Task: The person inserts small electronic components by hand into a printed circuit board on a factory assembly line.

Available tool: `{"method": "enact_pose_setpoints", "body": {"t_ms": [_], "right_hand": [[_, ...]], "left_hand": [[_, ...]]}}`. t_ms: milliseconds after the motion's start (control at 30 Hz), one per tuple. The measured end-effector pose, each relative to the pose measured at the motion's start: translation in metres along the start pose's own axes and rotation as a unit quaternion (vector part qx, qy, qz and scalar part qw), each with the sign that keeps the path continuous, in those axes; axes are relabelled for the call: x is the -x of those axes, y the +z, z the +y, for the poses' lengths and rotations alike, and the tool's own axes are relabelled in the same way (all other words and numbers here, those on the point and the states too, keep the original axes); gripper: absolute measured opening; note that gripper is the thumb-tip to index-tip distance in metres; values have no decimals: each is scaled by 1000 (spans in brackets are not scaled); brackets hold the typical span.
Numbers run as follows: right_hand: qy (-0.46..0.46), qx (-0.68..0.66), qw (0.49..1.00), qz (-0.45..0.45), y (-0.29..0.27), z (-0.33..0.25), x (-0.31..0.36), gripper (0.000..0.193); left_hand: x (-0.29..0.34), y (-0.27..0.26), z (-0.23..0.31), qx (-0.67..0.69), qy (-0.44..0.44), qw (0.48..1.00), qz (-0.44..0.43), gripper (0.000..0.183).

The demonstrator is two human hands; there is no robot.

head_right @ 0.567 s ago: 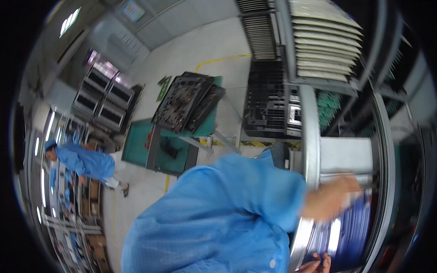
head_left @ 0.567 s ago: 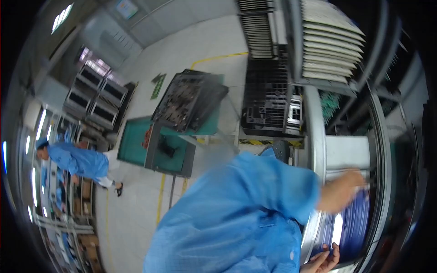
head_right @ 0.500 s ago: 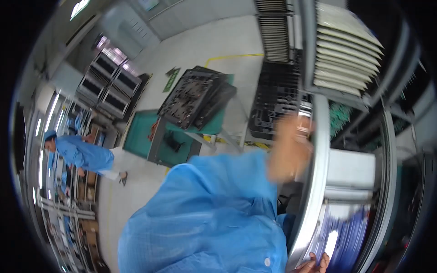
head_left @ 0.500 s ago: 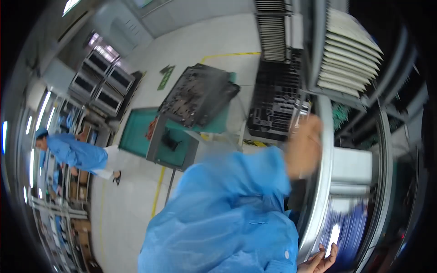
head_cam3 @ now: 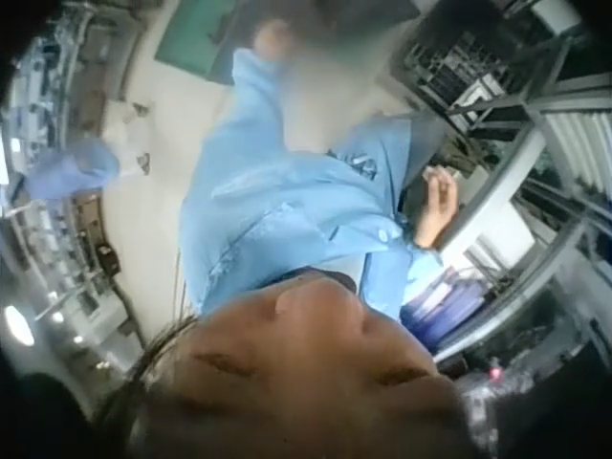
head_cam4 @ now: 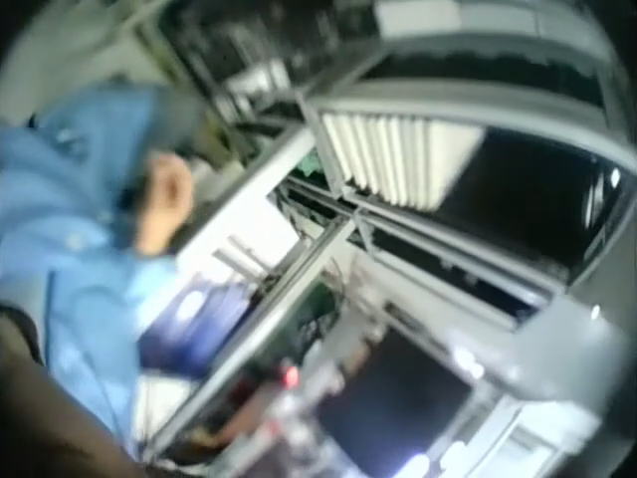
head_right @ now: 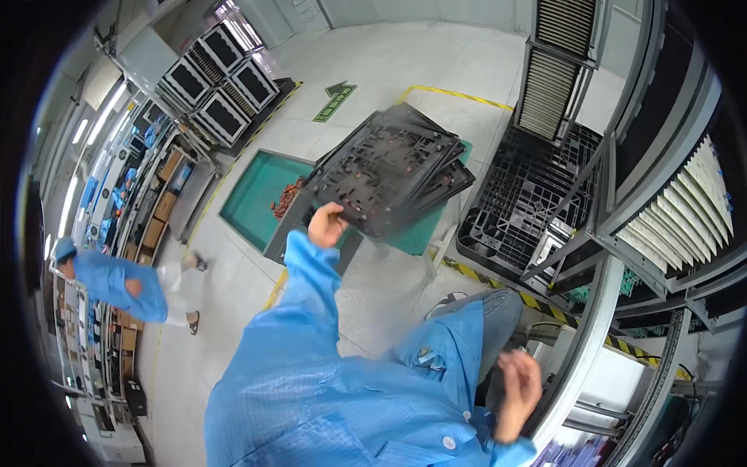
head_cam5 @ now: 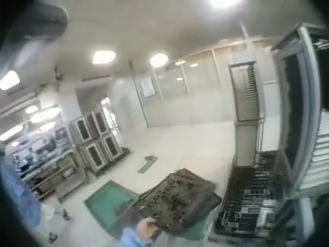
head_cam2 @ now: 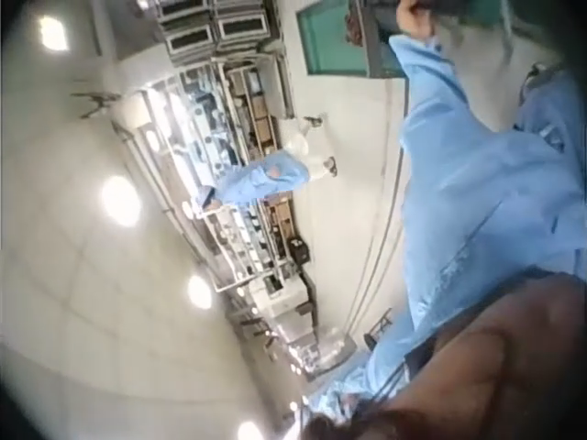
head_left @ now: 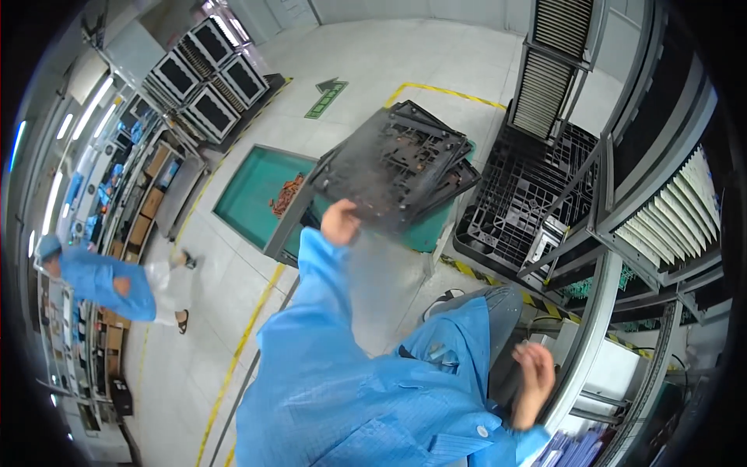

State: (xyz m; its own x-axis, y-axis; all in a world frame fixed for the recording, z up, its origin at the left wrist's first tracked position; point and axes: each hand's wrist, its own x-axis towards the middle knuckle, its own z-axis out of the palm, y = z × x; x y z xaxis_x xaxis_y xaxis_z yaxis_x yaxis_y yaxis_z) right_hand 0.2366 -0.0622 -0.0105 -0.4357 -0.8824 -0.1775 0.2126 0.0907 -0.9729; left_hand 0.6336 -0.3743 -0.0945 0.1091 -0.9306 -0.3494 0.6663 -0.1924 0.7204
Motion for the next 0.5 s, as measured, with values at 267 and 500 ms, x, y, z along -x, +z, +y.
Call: {"method": "enact_pose_setpoints", "body": {"t_ms": [267,500], "right_hand": [[135,-359,883,-272,171,89,-127,52],[111,-341,928,-97,172,82,-137,41]], "left_hand": [[159,94,-110,-71,21,989,-131,28],[37,-147,53,-785,254,520,218,44]]}}
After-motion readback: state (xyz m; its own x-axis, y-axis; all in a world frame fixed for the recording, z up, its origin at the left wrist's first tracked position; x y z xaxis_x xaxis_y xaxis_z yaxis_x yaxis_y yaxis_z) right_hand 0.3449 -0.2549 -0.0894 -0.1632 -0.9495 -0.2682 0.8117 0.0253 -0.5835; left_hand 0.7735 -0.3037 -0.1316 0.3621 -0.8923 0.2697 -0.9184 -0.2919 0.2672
